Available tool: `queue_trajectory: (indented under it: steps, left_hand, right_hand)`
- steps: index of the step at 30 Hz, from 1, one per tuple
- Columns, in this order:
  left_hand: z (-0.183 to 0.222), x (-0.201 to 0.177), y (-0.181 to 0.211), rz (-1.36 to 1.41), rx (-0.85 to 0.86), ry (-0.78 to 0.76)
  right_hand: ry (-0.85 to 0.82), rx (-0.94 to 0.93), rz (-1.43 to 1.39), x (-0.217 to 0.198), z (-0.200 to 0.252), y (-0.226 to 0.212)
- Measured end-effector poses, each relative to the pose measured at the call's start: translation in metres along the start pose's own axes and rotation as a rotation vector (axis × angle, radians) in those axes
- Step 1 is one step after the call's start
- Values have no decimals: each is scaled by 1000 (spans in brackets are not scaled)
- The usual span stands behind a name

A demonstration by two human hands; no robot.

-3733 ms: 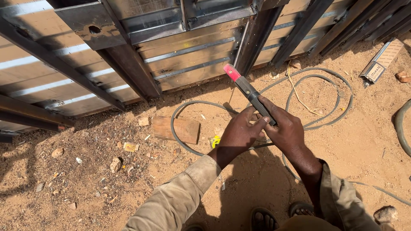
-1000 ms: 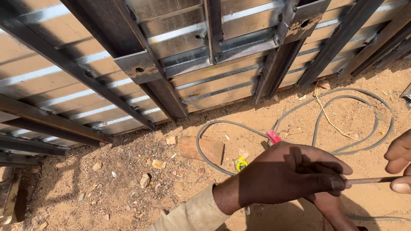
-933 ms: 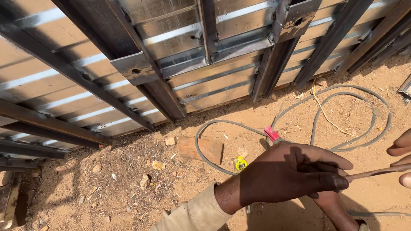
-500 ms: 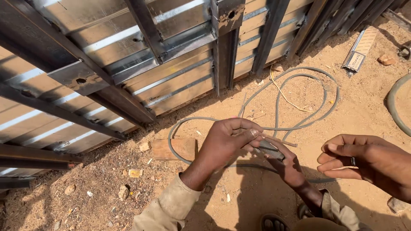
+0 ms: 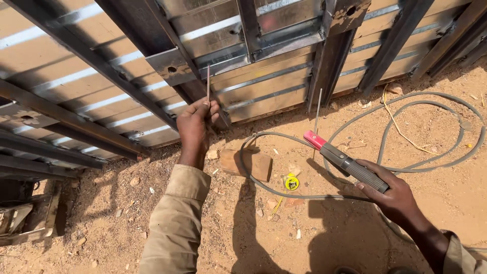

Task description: Welding metal frame bars to a corrugated sheet structure.

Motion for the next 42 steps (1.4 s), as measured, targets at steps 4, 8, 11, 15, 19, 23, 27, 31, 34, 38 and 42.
queue_trajectory:
  steps: [4, 8, 11, 15, 19, 23, 27, 31, 34, 38, 42]
  left_hand:
    - [-4, -17, 5, 78, -4, 143]
    - [-9, -12, 4, 263, -15, 178]
    - [-8, -6, 5, 194, -12, 182]
    - [-11, 0, 1, 144, -59, 119]
    - [-12, -7, 9, 4, -36, 103]
    - [-10, -19, 16, -20, 10, 173]
    - [-19, -18, -2, 150, -48, 173]
    - [-13, -12, 2, 167, -104, 116]
    - [-13, -10, 12, 119, -108, 90]
    - [-22, -10, 8, 58, -73, 56]
    - [-31, -12, 2, -10, -83, 11]
  right_hand:
    - [4, -165, 14, 5, -6, -11]
    - [-18, -205, 76, 8, -3, -36]
    - [-86, -311, -41, -3, 4, -69]
    - [-100, -380, 5, -34, 3, -65]
    - [-153, -337, -80, -63, -3, -64]
    - [-188, -339, -255, -79, -25, -137]
    - [-274, -294, 140, -70, -69, -204]
    - [-323, -321, 317, -52, -106, -294]
    - [-380, -420, 163, -44, -123, -314]
    - [-370, -634, -161, -20, -102, -348]
    - [-361, -549, -251, -20, -129, -300]
Point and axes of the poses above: each hand's wrist, its own z-axis away from the middle knuckle, its own x-axis out of the palm, y = z × x, the point moved 10 cm from there along -z, towards the middle knuckle, and after that the axes turned 6 degrees about y, right-handed, at the moved point
